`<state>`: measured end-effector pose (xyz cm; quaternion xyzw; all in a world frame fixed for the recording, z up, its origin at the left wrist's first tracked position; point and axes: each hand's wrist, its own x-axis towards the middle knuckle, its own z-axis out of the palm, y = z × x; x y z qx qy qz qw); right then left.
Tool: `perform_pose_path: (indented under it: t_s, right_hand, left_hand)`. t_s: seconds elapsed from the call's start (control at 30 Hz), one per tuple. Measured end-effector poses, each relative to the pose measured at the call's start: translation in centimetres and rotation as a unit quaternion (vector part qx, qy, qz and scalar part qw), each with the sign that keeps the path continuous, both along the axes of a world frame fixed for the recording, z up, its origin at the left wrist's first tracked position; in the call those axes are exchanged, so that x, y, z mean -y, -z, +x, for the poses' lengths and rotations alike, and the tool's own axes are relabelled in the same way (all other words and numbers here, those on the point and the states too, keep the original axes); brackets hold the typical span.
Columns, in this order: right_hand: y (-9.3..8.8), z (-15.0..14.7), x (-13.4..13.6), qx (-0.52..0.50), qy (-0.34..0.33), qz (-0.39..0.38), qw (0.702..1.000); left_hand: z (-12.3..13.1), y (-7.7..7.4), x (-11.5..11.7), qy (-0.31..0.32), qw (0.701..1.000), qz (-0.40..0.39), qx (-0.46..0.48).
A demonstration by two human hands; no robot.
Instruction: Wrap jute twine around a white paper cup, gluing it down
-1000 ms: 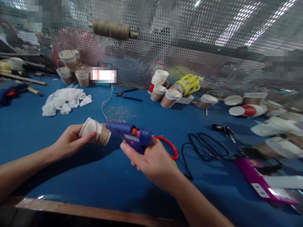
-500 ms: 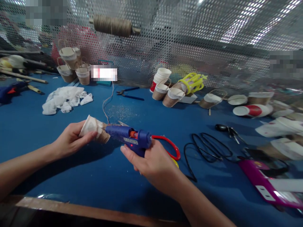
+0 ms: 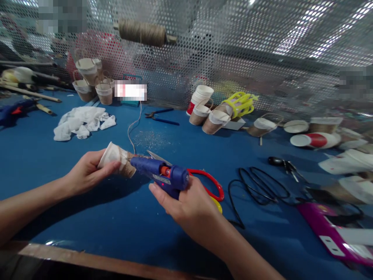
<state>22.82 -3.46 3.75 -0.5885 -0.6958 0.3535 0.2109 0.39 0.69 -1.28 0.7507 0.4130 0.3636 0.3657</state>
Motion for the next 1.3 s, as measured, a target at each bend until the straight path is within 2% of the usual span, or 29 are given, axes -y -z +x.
perform_pose_path:
  t_s: [0.17, 0.33, 0.57, 0.67, 0.83, 1.03, 1.2, 1.3]
  right_hand:
    - [0.4, 0.1, 0.2, 0.012, 0.022, 0.012, 1.000]
    - [0.8, 0.5, 0.2, 0.028, 0.019, 0.013, 0.999]
    - [2.6, 1.1, 0.5, 0.036, 0.058, 0.067, 0.995]
    - [2.5, 1.2, 0.6, 0.056, 0.069, 0.087, 0.992]
    - [1.8, 1.5, 0.7, 0.071, 0.006, 0.052, 0.996]
    - [1.8, 1.1, 0.9, 0.086, 0.032, 0.077, 0.993]
    - [2.5, 0.8, 0.9, 0.109, 0.080, 0.150, 0.979]
    - [2.1, 0.6, 0.9, 0.104, 0.064, 0.166, 0.978]
  left_hand:
    - [0.1, -0.2, 0.0, 0.001, 0.999, 0.019, -0.034]
    - [0.1, -0.3, 0.1, 0.005, 1.000, -0.007, -0.029]
    - [0.2, -0.3, 0.1, -0.005, 0.999, -0.052, -0.010]
    - [0.2, -0.2, 0.1, -0.014, 0.998, -0.062, -0.015]
    - [0.2, -0.3, 0.1, -0.015, 0.998, -0.065, -0.013]
    - [0.3, -0.2, 0.2, -0.027, 0.996, -0.087, -0.014]
    - [0.4, -0.5, 0.3, -0.032, 0.995, -0.092, -0.006]
    - [0.5, -0.7, 0.3, -0.036, 0.996, -0.087, -0.004]
